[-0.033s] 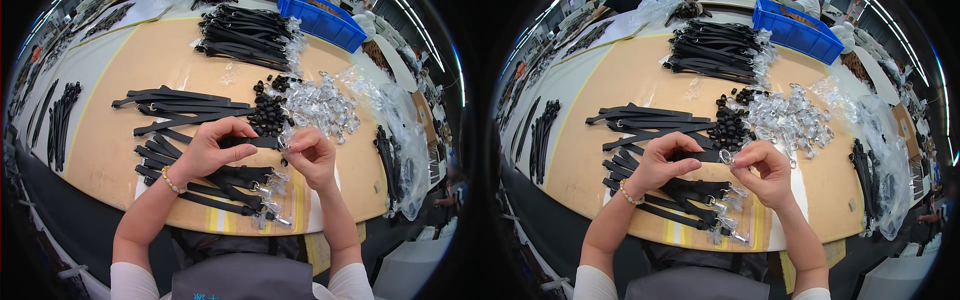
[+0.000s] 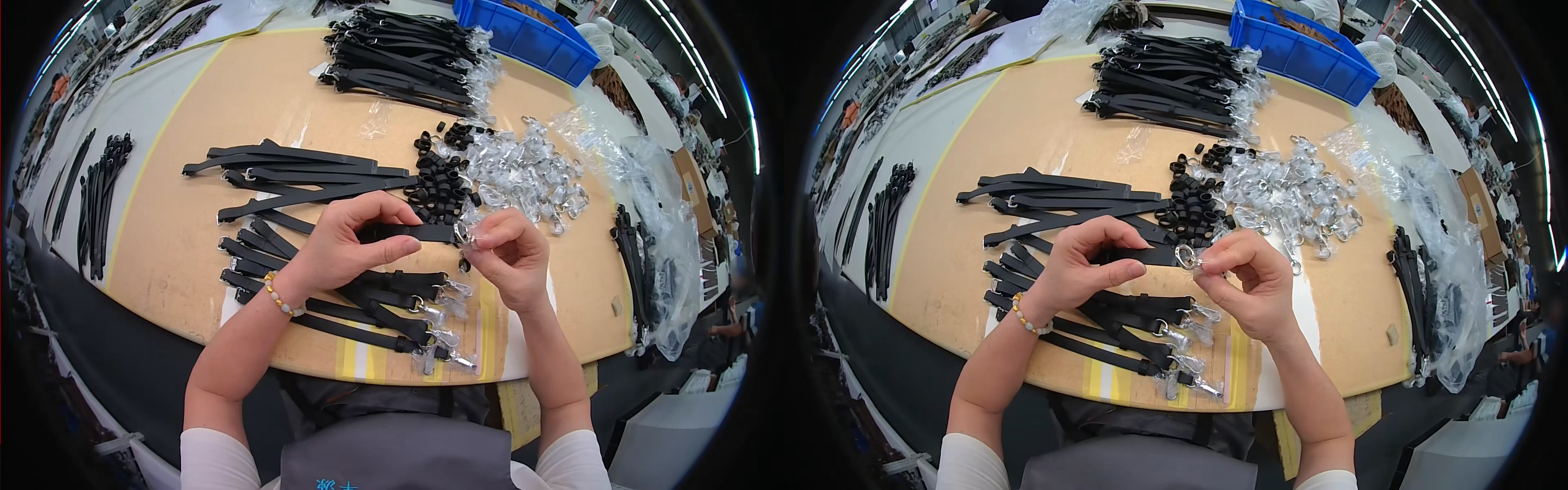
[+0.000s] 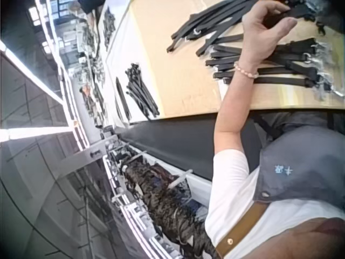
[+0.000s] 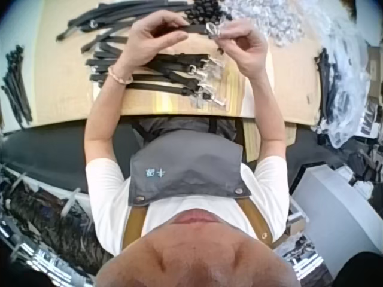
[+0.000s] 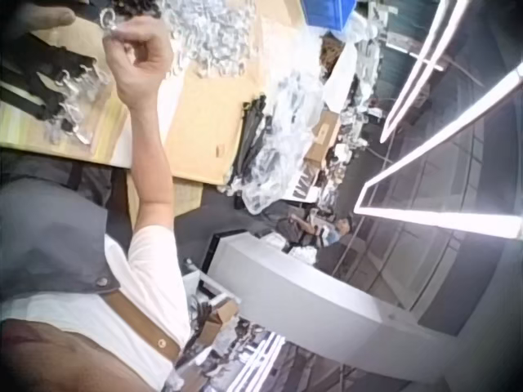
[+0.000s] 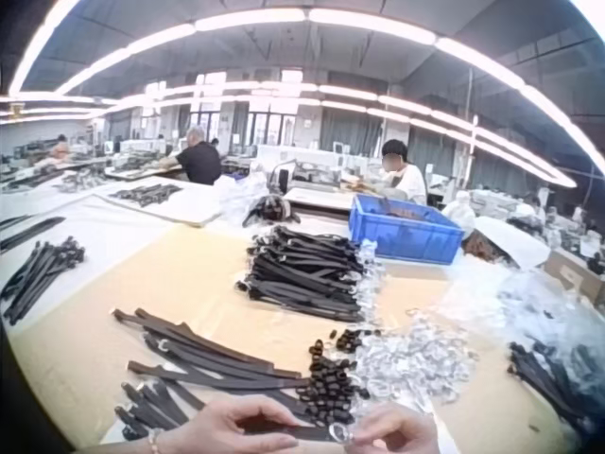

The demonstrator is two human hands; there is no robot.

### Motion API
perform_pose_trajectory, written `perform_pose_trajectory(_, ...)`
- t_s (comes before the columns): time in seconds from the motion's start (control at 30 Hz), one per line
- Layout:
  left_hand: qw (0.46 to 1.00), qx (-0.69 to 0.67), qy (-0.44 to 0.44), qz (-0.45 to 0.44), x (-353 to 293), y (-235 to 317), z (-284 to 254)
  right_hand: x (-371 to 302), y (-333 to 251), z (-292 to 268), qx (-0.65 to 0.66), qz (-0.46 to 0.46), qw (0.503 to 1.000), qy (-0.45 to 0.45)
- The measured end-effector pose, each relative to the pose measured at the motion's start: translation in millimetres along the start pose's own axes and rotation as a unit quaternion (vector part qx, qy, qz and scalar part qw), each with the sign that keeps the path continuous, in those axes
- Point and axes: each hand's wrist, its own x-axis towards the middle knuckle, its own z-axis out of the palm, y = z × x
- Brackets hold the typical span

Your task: The person threads a plastic buckle and a plastic loop onto a leather strap by hand.

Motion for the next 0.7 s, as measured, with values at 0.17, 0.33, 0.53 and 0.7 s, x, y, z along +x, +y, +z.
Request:
perform_pose_trajectory(0.17, 1.0, -0.007, 0.002, -0.001, -1, 2, 2, 0, 6, -2, -0.098, -0.071, 0.993, -0.011)
perform_pose_trajectory(0.33, 1.0, -0.018, -0.003, -0.018, -3, 3, 9, -2, 9, 2, -0.159, -0.109, 0.981, 0.002)
perform_pose_trajectory(0.53, 0.996, 0.077, 0.032, 0.027, -6, 1, 16, 2, 6, 7, -0.28, -0.259, 0.924, 0.012)
perform_pose_trajectory(0.7, 0.998, 0.045, 0.023, 0.041, -8, 0, 21, -3, 11, 14, -0.244, -0.139, 0.958, -0.054)
